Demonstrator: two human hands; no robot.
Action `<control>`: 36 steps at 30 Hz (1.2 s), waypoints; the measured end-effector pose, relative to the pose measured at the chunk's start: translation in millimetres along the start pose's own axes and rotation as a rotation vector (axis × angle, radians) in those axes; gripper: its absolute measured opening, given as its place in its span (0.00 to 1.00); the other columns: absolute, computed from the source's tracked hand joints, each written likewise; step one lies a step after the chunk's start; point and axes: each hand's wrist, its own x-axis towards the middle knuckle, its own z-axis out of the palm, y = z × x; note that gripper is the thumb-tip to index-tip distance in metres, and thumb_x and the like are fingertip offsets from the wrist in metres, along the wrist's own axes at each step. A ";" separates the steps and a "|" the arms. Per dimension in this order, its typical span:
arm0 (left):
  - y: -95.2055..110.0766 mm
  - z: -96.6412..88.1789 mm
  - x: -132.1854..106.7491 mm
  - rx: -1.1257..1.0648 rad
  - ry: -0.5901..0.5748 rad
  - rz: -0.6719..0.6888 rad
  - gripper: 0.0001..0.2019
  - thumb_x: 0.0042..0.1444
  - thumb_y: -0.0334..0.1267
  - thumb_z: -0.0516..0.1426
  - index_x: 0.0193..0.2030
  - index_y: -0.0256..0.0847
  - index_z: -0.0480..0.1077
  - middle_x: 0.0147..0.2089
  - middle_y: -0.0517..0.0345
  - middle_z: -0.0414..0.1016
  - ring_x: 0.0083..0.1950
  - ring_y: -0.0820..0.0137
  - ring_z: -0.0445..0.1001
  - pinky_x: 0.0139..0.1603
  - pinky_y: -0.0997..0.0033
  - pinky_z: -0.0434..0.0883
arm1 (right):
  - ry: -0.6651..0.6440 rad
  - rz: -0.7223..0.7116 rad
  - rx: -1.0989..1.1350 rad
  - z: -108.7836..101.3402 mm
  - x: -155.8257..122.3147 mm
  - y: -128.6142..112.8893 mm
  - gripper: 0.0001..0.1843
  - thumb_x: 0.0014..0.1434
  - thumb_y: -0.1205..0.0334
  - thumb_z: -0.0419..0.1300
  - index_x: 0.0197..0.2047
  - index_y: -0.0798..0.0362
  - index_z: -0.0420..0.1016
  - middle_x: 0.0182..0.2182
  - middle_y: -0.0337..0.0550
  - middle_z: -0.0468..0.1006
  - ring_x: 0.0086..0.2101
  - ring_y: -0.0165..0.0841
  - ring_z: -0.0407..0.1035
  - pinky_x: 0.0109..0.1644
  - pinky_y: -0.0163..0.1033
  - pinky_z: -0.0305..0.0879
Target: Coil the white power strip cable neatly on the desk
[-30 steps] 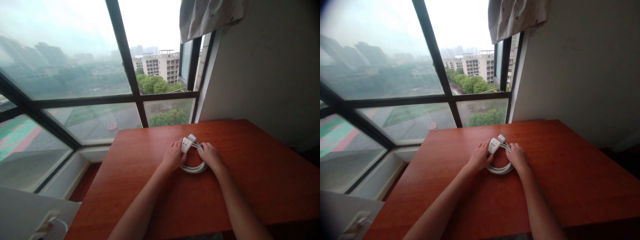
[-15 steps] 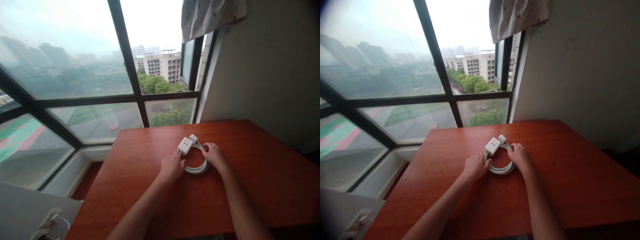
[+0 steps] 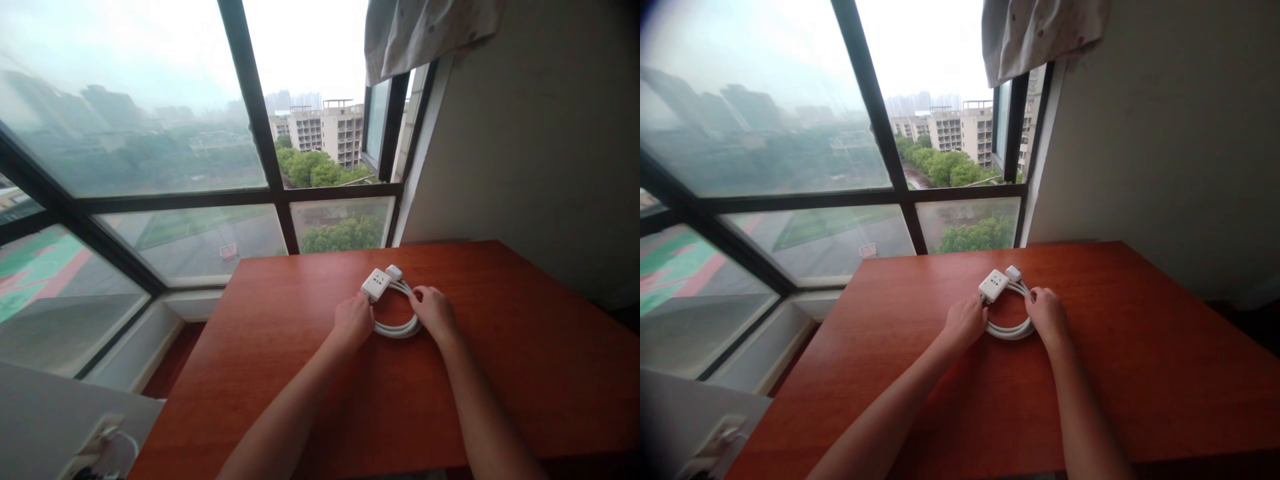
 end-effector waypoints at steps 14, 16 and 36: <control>14.1 13.0 34.5 -0.027 0.015 0.062 0.13 0.63 0.34 0.44 0.47 0.37 0.67 0.43 0.44 0.77 0.44 0.61 0.78 0.43 0.64 0.73 | 0.025 0.101 0.019 -4.8 1.3 13.5 0.16 0.60 0.57 0.53 0.44 0.56 0.76 0.40 0.53 0.75 0.38 0.37 0.69 0.39 0.37 0.59; 15.0 14.8 36.0 -0.032 0.032 0.063 0.13 0.63 0.35 0.45 0.48 0.37 0.67 0.43 0.44 0.77 0.44 0.61 0.78 0.43 0.64 0.73 | 0.024 0.103 0.016 -6.0 1.0 14.0 0.16 0.60 0.58 0.53 0.44 0.56 0.77 0.40 0.53 0.75 0.38 0.38 0.70 0.39 0.37 0.59; 30.7 8.3 35.5 -0.098 0.035 -0.018 0.14 0.60 0.37 0.48 0.47 0.35 0.69 0.44 0.42 0.77 0.45 0.57 0.77 0.43 0.62 0.74 | 0.001 0.116 -0.010 -0.5 0.7 16.0 0.18 0.60 0.57 0.53 0.47 0.58 0.75 0.41 0.55 0.73 0.38 0.39 0.69 0.40 0.39 0.59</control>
